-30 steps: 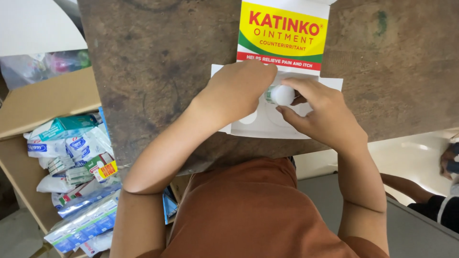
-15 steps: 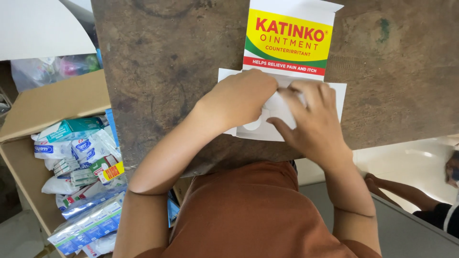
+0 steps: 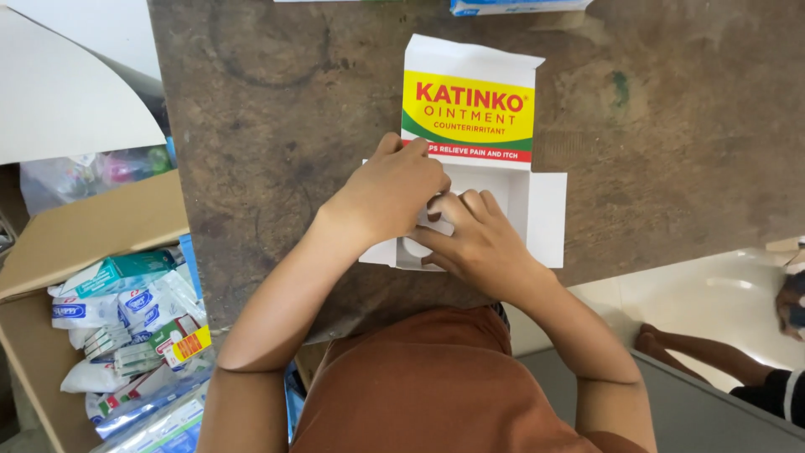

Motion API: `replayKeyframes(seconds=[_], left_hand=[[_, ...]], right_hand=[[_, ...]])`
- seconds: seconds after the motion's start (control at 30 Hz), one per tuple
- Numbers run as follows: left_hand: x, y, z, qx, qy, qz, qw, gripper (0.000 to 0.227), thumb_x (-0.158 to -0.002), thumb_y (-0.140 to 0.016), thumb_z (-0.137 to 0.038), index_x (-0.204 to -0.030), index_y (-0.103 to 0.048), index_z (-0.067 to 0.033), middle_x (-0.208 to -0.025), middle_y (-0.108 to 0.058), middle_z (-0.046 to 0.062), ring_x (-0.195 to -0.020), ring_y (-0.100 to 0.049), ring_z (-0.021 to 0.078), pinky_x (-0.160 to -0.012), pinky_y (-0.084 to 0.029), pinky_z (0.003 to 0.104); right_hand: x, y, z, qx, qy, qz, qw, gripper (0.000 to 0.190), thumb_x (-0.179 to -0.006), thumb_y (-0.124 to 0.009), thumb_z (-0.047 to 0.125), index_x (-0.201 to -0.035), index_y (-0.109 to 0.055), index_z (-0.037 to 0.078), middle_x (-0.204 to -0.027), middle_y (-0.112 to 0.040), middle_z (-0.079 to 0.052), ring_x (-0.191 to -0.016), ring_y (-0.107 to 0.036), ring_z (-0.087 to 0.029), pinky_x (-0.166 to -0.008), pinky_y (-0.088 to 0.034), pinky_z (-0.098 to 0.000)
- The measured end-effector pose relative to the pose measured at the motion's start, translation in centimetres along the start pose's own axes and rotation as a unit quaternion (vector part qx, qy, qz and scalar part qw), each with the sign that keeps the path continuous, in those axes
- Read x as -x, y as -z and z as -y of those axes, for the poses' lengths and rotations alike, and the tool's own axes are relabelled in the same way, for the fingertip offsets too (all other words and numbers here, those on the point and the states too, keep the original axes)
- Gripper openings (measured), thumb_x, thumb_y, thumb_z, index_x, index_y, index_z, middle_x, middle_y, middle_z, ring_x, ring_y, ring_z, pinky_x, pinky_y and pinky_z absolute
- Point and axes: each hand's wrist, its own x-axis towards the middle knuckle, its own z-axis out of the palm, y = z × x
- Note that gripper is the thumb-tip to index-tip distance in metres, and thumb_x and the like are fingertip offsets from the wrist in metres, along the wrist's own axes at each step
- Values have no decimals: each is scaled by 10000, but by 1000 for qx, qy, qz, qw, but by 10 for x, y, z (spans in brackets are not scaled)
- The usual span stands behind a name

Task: The person stacks insulin syringe boxes and other medical supply boxes on a table, opens several boxes to check contents, then wraps the items in a sheet of paper and secures the bundle with a rubber band.

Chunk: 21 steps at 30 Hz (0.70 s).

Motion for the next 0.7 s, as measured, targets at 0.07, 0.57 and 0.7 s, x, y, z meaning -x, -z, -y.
replayKeyframes(seconds=[0.07, 0.57, 0.7], left_hand=[[-1, 0, -2, 32, 30, 3, 999, 85, -721, -754, -50, -804, -749, -68, -937, -684, 114, -1050, -543, 332, -938, -409, 438], [-2, -15, -4, -142, -29, -71, 987, 246, -798, -726, 57, -1017, -720, -55, -1138, -619, 101, -1213, -527, 288, -1087, -350, 475], [-8, -10, -25, -84, -15, -28, 996, 674, -552, -871, -135, -1182, -646, -50, -1284, -562, 148, -1270, -491, 318, -1055, -326, 514]], right_hand=[[6, -5, -4, -10, 0, -3, 1000, 441, -724, -866, 146, -1147, -745, 168, -1143, -547, -60, -1036, -510, -287, -899, -446, -413], [21, 28, -57, 44, -165, -2, 985, 542, -682, -940, 224, -1137, -657, 145, -1129, -588, -55, -1055, -545, -297, -904, -445, -440], [16, 27, -63, 78, -141, -28, 986, 562, -673, -938, 238, -1126, -619, 145, -1190, -578, -89, -1091, -535, -326, -906, -427, -438]])
